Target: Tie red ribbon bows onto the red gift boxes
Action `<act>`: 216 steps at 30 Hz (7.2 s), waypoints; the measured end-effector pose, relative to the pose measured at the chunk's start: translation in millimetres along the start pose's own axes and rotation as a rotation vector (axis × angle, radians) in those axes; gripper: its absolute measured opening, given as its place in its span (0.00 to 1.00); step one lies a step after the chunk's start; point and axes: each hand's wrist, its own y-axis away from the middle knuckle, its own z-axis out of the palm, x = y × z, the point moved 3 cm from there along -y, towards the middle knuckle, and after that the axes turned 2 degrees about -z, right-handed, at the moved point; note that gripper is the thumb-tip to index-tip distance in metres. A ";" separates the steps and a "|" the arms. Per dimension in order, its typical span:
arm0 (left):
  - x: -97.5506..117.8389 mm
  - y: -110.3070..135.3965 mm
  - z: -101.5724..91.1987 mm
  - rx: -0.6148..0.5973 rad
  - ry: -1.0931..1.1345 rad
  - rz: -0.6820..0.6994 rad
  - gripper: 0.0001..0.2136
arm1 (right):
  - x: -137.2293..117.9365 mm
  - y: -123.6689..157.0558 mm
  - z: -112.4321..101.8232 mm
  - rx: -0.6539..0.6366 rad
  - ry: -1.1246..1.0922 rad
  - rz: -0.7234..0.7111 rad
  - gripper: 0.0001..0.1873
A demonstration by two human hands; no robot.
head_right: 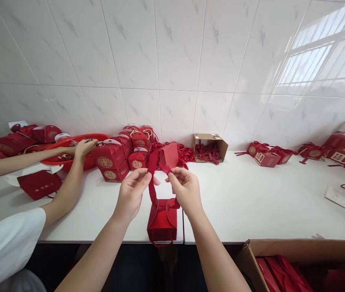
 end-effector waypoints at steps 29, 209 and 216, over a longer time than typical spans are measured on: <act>-3.9 16.5 -48.9 -0.014 -0.593 -0.033 0.10 | 20.5 27.4 -48.6 -0.071 0.581 -0.634 0.14; -69.6 158.5 -45.3 0.044 -0.636 -0.012 0.07 | 97.2 141.0 15.1 -0.160 0.025 -0.189 0.10; -74.2 151.1 -31.2 -0.023 -0.545 -0.072 0.07 | 111.4 144.3 12.5 -0.009 -0.308 0.138 0.05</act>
